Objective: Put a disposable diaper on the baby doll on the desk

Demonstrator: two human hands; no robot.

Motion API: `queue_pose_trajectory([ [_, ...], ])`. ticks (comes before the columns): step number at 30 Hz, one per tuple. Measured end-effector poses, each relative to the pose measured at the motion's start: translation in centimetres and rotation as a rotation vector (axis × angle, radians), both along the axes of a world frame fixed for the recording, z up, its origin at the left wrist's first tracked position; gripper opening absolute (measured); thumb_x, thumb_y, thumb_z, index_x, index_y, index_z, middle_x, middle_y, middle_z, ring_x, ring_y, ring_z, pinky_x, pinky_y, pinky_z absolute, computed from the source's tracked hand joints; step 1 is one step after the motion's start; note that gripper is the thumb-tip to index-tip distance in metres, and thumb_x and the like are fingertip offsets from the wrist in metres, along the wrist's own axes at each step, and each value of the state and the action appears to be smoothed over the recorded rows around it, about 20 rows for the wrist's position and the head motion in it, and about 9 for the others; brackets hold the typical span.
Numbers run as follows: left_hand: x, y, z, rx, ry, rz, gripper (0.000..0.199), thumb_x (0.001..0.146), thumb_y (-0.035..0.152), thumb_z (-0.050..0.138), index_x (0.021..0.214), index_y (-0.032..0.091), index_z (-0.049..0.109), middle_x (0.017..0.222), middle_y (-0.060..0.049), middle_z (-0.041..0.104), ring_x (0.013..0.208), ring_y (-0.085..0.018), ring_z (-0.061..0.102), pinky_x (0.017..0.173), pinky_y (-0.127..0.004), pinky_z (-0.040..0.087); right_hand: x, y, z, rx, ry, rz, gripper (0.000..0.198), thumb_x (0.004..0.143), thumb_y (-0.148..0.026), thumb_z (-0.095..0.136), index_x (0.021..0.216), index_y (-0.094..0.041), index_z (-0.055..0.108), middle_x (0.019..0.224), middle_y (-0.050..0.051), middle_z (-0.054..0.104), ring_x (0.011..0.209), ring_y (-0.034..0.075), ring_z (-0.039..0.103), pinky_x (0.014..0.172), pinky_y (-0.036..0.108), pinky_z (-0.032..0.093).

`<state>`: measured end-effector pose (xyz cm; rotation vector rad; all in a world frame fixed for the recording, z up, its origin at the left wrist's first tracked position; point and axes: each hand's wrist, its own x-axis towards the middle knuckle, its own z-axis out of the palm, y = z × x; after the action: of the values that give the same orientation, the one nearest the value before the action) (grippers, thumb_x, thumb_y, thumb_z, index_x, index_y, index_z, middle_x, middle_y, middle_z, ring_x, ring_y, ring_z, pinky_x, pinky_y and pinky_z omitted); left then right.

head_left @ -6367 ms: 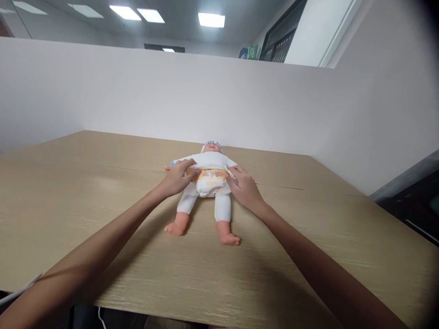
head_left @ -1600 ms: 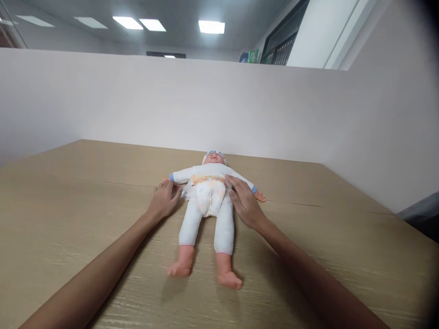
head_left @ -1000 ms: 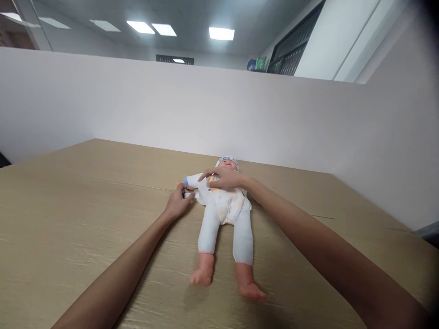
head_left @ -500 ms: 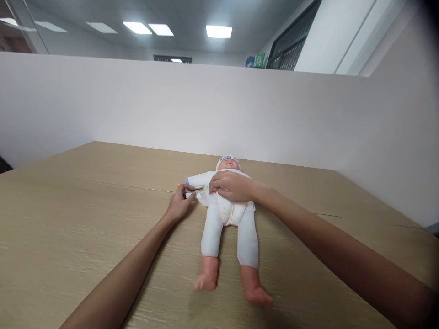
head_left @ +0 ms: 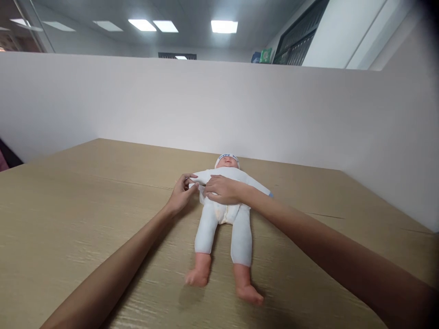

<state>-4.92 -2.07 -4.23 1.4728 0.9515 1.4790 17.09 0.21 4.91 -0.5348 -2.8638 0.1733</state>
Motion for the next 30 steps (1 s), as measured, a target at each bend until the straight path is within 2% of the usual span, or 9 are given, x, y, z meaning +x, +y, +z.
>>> queue_pose_trajectory([
  [3,1.2,0.1,1.3,0.009,0.011,-0.003,0.042,0.088,0.047,0.077,0.12,0.024,0.062,0.083,0.004,0.053,0.075,-0.016,0.059,0.071,-0.03,0.045,0.1,-0.3,0.0,0.002,0.048,-0.018,0.027,0.099,-0.022,0.058,0.078,-0.027,0.073,0.085,0.001,0.076,0.087,0.024,0.063,0.106,0.044,0.048],
  [5,2.0,0.2,2.1,0.013,0.021,0.001,0.039,0.088,0.042,0.076,0.119,0.024,0.063,0.082,0.005,0.052,0.073,-0.015,0.055,0.069,-0.029,0.042,0.3,-0.8,-0.1,0.025,0.119,-0.076,0.026,0.101,-0.022,0.053,0.086,-0.026,0.073,0.097,0.005,0.075,0.098,0.025,0.063,0.108,0.046,0.047],
  [8,3.1,0.2,2.9,0.013,0.032,0.005,0.034,0.088,0.036,0.074,0.118,0.023,0.063,0.081,0.005,0.051,0.071,-0.015,0.053,0.068,-0.029,0.04,1.0,-1.6,-0.4,0.097,0.424,-0.33,0.023,0.104,-0.025,0.048,0.097,-0.025,0.07,0.109,0.01,0.07,0.111,0.029,0.061,0.111,0.049,0.045],
  [12,4.5,0.0,3.7,0.009,0.032,-0.023,0.032,0.09,0.03,0.069,0.119,0.023,0.062,0.078,0.005,0.053,0.072,-0.016,0.055,0.071,-0.029,0.043,1.7,-1.7,-1.3,-0.008,0.701,-0.634,0.02,0.106,-0.035,0.051,0.091,-0.026,0.061,0.087,0.004,0.066,0.088,0.027,0.061,0.095,0.044,0.049],
  [14,5.2,-0.1,3.9,0.006,0.023,-0.049,0.031,0.091,0.03,0.067,0.12,0.022,0.061,0.076,0.006,0.053,0.072,-0.016,0.056,0.071,-0.029,0.044,1.9,-1.6,-1.7,-0.09,0.676,-0.646,0.024,0.106,-0.039,0.052,0.087,-0.026,0.059,0.079,0.001,0.064,0.076,0.023,0.058,0.08,0.038,0.047],
  [17,6.1,-0.3,3.9,-0.003,0.012,-0.082,0.03,0.094,0.034,0.067,0.12,0.023,0.06,0.076,0.006,0.052,0.071,-0.016,0.055,0.069,-0.029,0.042,2.2,-1.5,-1.8,-0.162,0.643,-0.624,0.033,0.108,-0.044,0.049,0.083,-0.025,0.058,0.076,-0.001,0.063,0.072,0.02,0.057,0.073,0.034,0.042],
  [21,6.5,-0.3,3.4,-0.027,0.005,-0.112,0.034,0.097,0.046,0.069,0.121,0.023,0.062,0.077,0.005,0.048,0.067,-0.015,0.045,0.063,-0.028,0.035,2.2,-1.8,-1.2,-0.228,0.613,-0.585,0.042,0.11,-0.054,0.05,0.08,-0.025,0.057,0.077,-0.002,0.064,0.074,0.018,0.056,0.072,0.032,0.041],
  [25,6.5,-0.1,3.1,-0.025,-0.022,-0.152,0.042,0.104,0.059,0.059,0.119,0.021,0.063,0.083,0.001,0.055,0.075,-0.017,0.05,0.07,-0.029,0.041,2.1,-1.7,-0.8,-0.262,0.549,-0.511,0.047,0.108,-0.057,0.054,0.077,-0.024,0.062,0.081,0.0,0.066,0.082,0.019,0.058,0.079,0.034,0.042],
  [30,5.8,0.6,2.4,-0.039,-0.035,-0.143,0.048,0.105,0.065,0.057,0.123,0.022,0.064,0.085,0.001,0.056,0.076,-0.017,0.051,0.075,-0.03,0.045,2.4,-1.0,-1.2,-0.277,0.511,-0.553,0.038,0.101,-0.049,0.065,0.073,-0.022,0.064,0.084,0.001,0.064,0.084,0.02,0.057,0.081,0.035,0.041],
])
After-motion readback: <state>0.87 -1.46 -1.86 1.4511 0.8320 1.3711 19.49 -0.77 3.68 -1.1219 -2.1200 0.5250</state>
